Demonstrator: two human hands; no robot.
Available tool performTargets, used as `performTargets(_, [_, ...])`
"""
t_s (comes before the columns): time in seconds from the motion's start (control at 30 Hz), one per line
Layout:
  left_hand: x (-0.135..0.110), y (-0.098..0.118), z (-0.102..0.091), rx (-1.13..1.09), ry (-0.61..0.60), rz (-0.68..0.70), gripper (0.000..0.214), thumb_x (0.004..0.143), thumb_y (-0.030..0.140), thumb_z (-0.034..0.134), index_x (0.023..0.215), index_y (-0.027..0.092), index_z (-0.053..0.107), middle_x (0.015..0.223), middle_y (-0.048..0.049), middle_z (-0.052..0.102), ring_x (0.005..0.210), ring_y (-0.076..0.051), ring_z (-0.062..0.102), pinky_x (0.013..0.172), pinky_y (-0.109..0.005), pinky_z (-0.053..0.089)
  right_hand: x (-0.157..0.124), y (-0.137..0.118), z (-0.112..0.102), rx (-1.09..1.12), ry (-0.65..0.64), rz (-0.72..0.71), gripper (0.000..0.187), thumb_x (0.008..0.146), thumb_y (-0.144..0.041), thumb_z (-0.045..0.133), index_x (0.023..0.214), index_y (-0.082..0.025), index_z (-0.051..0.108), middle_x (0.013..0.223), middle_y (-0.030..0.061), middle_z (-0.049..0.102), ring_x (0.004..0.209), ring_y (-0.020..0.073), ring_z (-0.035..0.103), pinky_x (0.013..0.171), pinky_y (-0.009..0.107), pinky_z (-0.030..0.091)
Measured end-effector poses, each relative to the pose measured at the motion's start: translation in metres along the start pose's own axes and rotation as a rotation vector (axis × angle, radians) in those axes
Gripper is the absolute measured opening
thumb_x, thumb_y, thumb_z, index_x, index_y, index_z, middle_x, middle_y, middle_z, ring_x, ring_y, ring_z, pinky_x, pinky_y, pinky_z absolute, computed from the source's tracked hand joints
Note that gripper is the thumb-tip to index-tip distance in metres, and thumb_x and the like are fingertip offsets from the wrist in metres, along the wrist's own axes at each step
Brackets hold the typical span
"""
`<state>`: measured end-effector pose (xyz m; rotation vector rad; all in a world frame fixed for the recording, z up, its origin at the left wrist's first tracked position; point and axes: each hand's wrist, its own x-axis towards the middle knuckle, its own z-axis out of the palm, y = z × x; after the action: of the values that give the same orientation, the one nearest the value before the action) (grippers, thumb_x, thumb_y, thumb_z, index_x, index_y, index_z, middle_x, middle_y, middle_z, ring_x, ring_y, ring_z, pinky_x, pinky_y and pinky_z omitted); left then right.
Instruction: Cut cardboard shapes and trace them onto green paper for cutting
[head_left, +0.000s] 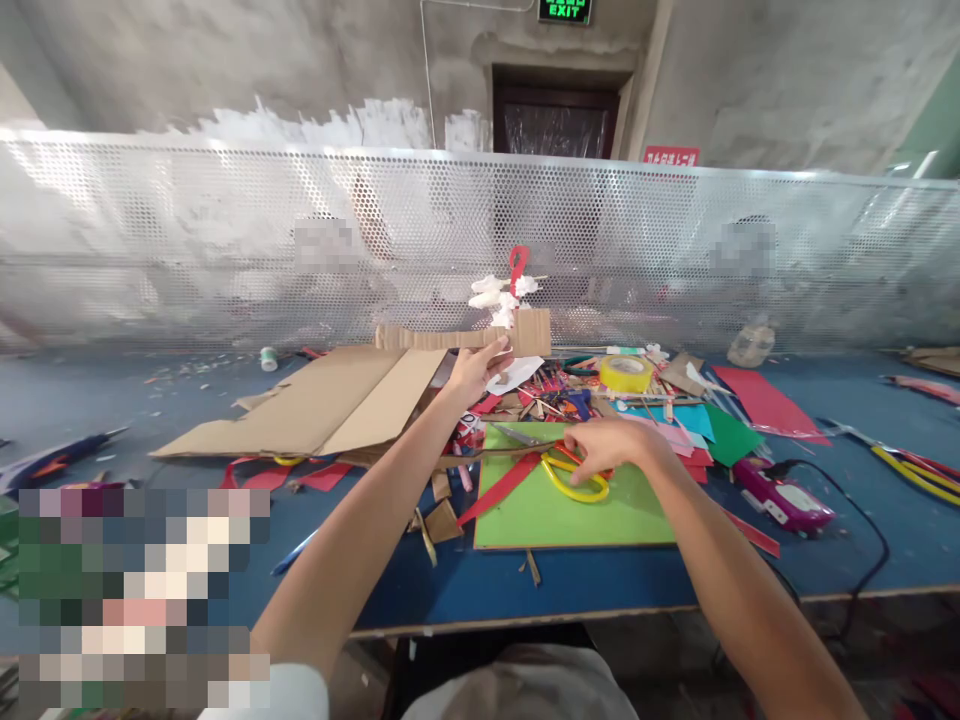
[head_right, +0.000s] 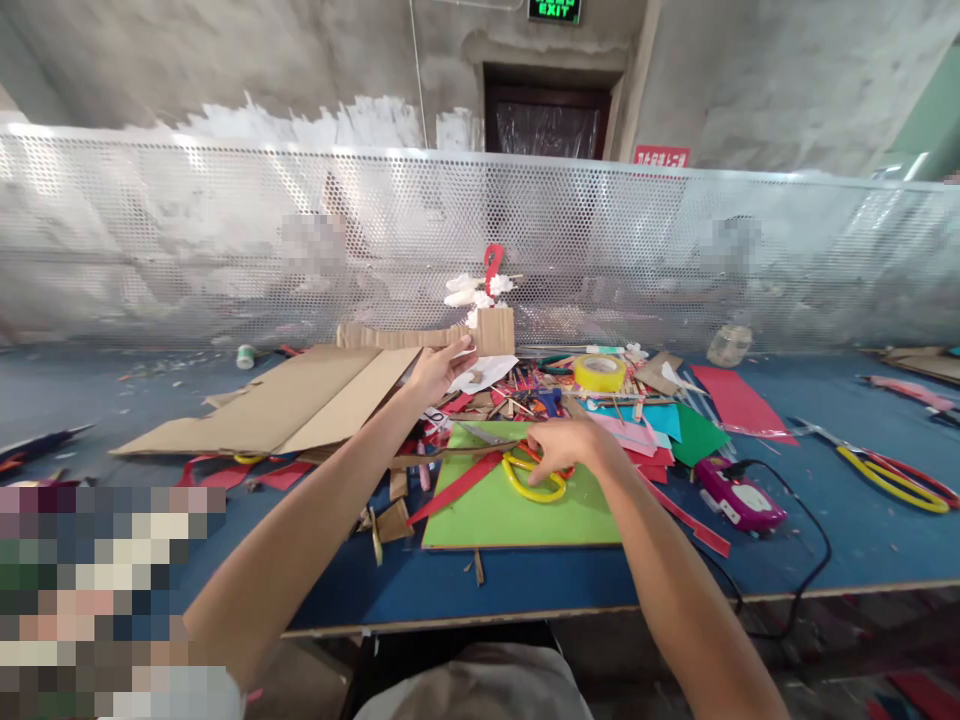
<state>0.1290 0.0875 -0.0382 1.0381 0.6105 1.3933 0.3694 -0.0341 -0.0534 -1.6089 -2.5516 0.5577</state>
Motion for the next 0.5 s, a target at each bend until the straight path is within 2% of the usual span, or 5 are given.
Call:
performTargets(0.07, [0.000,-0.001,-0.001,-0.026,0.013,-0.017,0.028,0.073,0.026,0.093,0.087,0.014,0.071,0.088,-0.0053,0.076,0.083,-0.015,0.074,0.087,-0.029,0.062,0.004,-0.008,0.004,-0.070,0.020,0.028,0.039,0.058,-0.036,0.091,0.051,-0.026,0.054,0.043,-0.0026,0.052,0.039,0.0150,0.044,0.051,0.032,0.030])
performTargets(0.13, [0.000,-0.002,-0.003,-0.038,0.018,-0.037,0.029,0.074,0.028,0.093,0.088,0.014,0.072,0.087,-0.0057,0.076,0.079,-0.015,0.074,0.083,-0.029,0.062,0.005,-0.016,0.004,-0.171,-0.034,0.072,0.037,0.067,-0.035,0.083,0.049,-0.025,0.053,0.043,-0.0002,0.051,0.041,0.0168,0.047,0.054,0.033,0.031])
performTargets(0.27, [0.003,-0.006,-0.008,-0.043,0.050,0.000,0.035,0.072,0.034,0.094,0.094,0.015,0.073,0.089,-0.0063,0.076,0.080,-0.017,0.074,0.082,-0.031,0.061,0.001,-0.020,-0.008,-0.295,-0.099,0.122,0.019,0.074,-0.038,0.073,0.072,-0.021,0.065,0.067,0.0061,0.068,0.057,0.0212,0.059,0.055,0.031,0.032])
performTargets(0.4, [0.008,-0.009,-0.011,-0.066,0.119,0.048,0.040,0.068,0.037,0.096,0.093,0.016,0.073,0.091,-0.0077,0.077,0.086,-0.020,0.074,0.085,-0.034,0.060,-0.004,-0.010,-0.018,-0.286,0.049,0.125,0.031,0.082,-0.044,0.068,0.100,-0.019,0.066,0.091,0.0084,0.074,0.069,0.0197,0.062,0.059,0.029,0.033])
performTargets(0.5, [0.011,-0.009,-0.012,-0.076,0.186,0.084,0.035,0.071,0.038,0.094,0.090,0.017,0.073,0.090,-0.0087,0.078,0.092,-0.022,0.075,0.087,-0.034,0.057,-0.007,0.001,-0.022,-0.262,0.170,0.119,0.040,0.085,-0.048,0.068,0.112,-0.019,0.064,0.097,0.0088,0.073,0.075,0.0201,0.062,0.061,0.028,0.033])
